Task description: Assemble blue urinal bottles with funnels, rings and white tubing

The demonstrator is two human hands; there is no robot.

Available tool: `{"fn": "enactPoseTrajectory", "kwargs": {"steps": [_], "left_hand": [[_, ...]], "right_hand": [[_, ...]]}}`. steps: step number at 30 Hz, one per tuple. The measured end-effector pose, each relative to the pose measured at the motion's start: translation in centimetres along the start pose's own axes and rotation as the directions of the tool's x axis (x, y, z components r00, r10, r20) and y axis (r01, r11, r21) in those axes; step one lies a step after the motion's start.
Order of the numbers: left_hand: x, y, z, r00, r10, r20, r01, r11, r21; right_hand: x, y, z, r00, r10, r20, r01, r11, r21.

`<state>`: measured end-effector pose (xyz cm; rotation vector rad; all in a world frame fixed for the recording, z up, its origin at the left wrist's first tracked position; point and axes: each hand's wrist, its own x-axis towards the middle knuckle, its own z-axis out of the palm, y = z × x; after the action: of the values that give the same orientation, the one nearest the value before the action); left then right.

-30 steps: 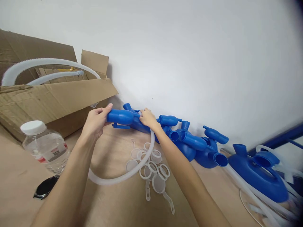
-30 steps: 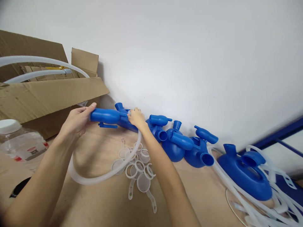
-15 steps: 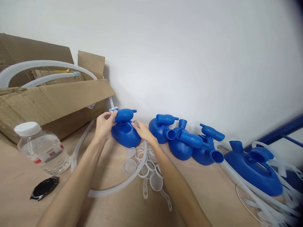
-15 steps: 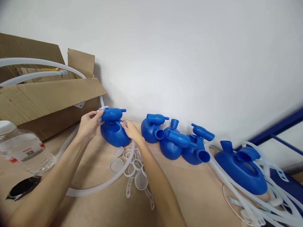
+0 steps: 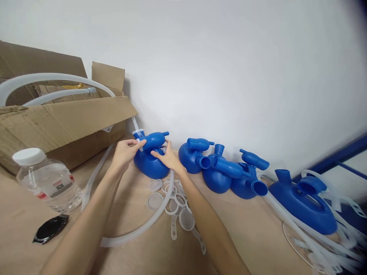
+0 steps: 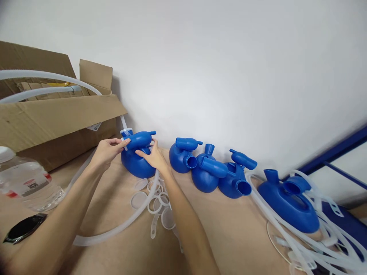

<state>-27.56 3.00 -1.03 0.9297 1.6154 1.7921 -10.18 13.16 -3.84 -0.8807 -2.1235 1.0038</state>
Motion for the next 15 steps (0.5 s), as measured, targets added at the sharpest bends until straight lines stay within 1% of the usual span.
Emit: {"fn": "enactPoseTrajectory", "kwargs": {"steps": [2,4,7,12,15], "left_hand": [[-0.1,0.2,-0.1,0.999,-0.009,0.031,0.008,1.0,0.013],[-0.2,0.2,0.0,0.998,-0.023,0.061,0.022,1.0,0.014],[-0.2,0.2,0.2,0.994,-0.049,0.095,0.05,0.999,-0.011],[0.1,0.2,-0.2,0.978,-0.119,0.17,0.132,0.989,-0.072],[0.1,0.4,-1.0,0.959,-0.144,0.243,0.17,0.982,-0.087]], "right_hand": [[0.5,-0.8,0.9,0.996,0.008,-0.083,-0.003,0.999,0.052],[1.1,-1.5,1.6,0.992,0.045,-0.117,-0.033,0.994,0.106],[1.9,-2.2,2.0,0.986,0.119,-0.12,-0.096,0.979,0.182],[2.4,-2.4,1.5,0.989,0.114,-0.095,-0.092,0.974,0.208],[2.6,-2.2,1.1,0.986,0.138,-0.095,-0.112,0.964,0.243]]}}
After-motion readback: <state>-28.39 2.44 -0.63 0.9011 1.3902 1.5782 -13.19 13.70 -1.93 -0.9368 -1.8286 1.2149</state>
